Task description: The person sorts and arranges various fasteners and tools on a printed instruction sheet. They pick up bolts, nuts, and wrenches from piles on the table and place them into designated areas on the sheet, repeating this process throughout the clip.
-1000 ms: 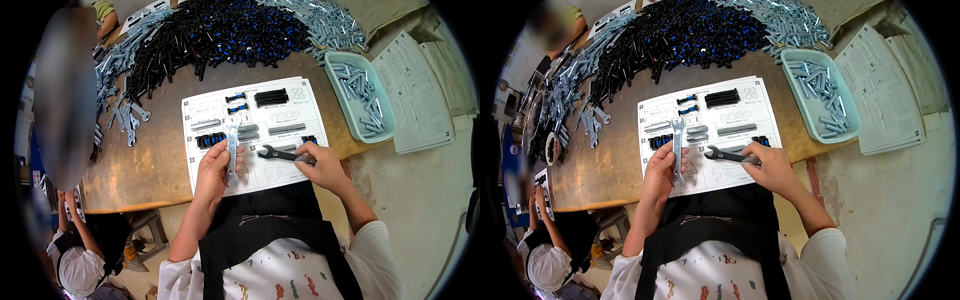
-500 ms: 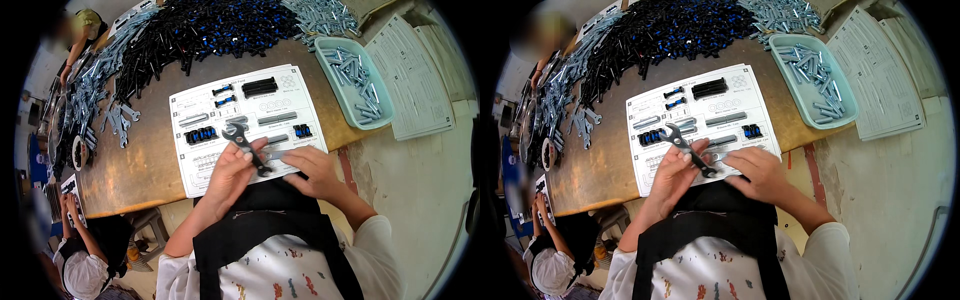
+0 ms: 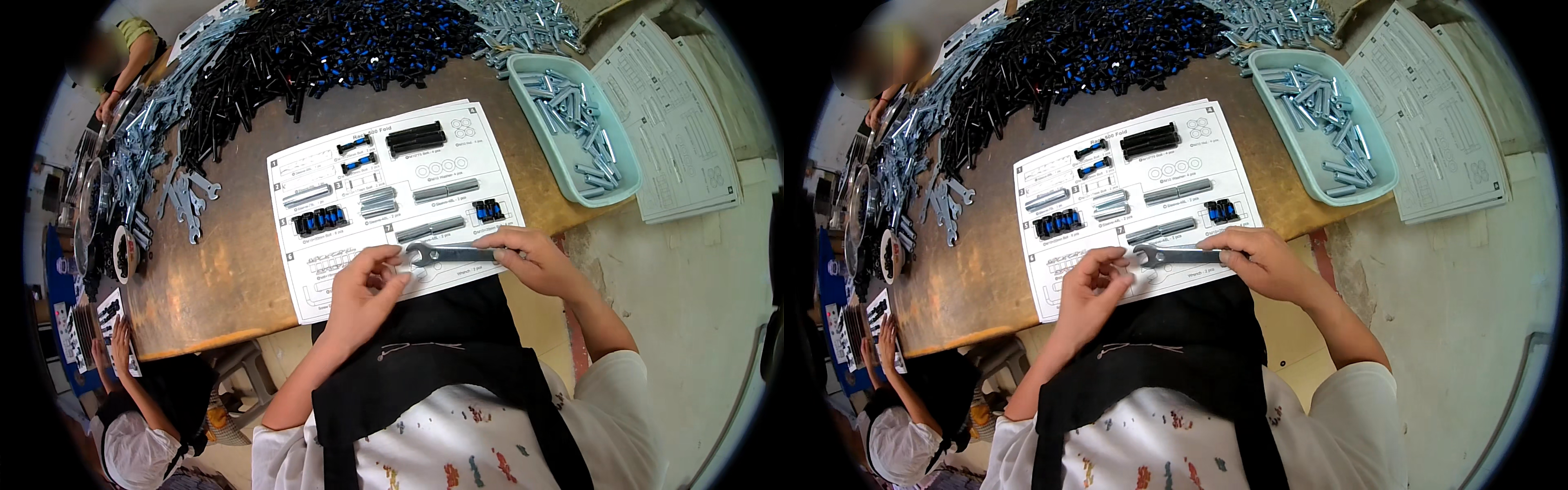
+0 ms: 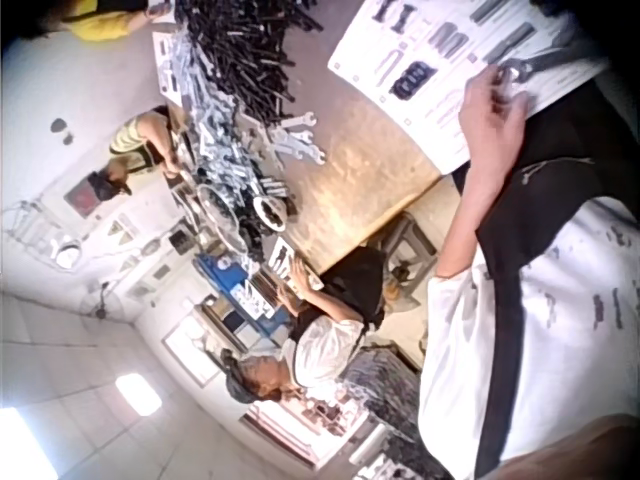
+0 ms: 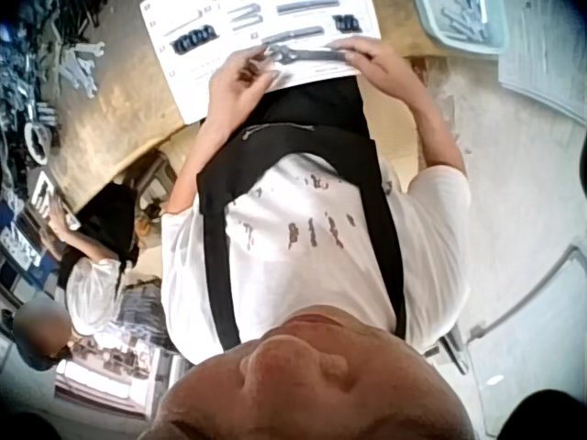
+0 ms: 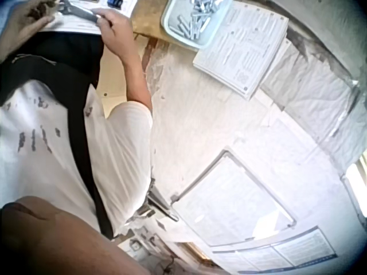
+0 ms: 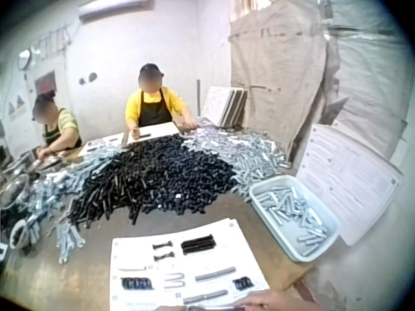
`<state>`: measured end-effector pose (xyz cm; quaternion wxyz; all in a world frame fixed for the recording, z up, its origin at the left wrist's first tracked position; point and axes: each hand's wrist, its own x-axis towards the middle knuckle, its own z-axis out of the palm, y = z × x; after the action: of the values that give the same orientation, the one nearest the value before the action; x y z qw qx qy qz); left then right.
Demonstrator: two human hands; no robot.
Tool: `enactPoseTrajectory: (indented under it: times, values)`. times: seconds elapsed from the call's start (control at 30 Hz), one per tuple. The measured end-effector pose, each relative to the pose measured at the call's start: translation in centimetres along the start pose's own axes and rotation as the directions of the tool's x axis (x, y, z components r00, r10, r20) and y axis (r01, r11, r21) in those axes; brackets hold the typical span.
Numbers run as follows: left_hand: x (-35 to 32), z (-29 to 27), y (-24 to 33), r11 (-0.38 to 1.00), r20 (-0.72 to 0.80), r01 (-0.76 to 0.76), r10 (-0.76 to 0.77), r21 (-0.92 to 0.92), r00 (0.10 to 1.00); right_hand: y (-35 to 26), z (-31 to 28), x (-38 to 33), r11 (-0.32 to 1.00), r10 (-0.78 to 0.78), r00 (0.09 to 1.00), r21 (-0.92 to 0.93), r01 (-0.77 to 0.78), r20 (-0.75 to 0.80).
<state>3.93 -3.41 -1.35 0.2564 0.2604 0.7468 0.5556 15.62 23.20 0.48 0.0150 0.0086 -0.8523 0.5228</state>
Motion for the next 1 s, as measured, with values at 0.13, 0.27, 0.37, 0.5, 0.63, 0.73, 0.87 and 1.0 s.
enactPoseTrajectory:
  times: [0.13, 0.27, 0.37, 0.5, 0.63, 0.73, 0.87, 1.0]
  values:
    - [1.2, 1.4, 0.2, 0.827, 0.01, -0.269, 0.304, 0.493, 0.953, 0.7, 0.0, 0.5, 0.994, 0.11, 0.992, 0.014, -0.112, 0.067]
    - [1.6, 1.9, -0.5, 0.749, 0.045, -0.307, 0.349, 0.588, 0.936, 0.2, -0.1, 0.4, 0.948, 0.002, 1.0, -0.32, -0.005, -0.01]
    - [1.6, 2.1, -0.7, 0.76, 0.027, -0.306, 0.355, 0.573, 0.934, 0.0, 0.2, 0.0, 0.802, -0.164, 0.986, -0.587, 0.112, -0.035]
    - [1.4, 1.9, -0.6, 0.78, 0.014, -0.277, 0.325, 0.561, 0.945, 0.8, 0.3, -0.2, 0.76, -0.19, 0.982, -0.635, 0.142, -0.008]
    - [1.0, 1.8, 0.2, 0.782, 0.028, -0.194, 0.22, 0.593, 0.975, 1.7, -0.2, 0.0, 0.756, -0.238, 0.969, -0.613, 0.228, 0.067]
    - [0.9, 1.7, 0.3, 0.791, 0.041, -0.192, 0.207, 0.581, 0.978, 2.0, -0.9, -0.1, 0.75, -0.236, 0.962, -0.604, 0.268, 0.134]
    - [0.9, 2.0, -0.1, 0.796, 0.057, -0.177, 0.177, 0.579, 0.983, 2.1, -0.9, 0.0, 0.763, -0.257, 0.961, -0.589, 0.266, 0.101]
    - [0.8, 2.1, -0.1, 0.811, 0.043, -0.143, 0.144, 0.567, 0.989, 1.8, -1.1, -0.2, 0.814, -0.242, 0.968, -0.53, 0.237, 0.061]
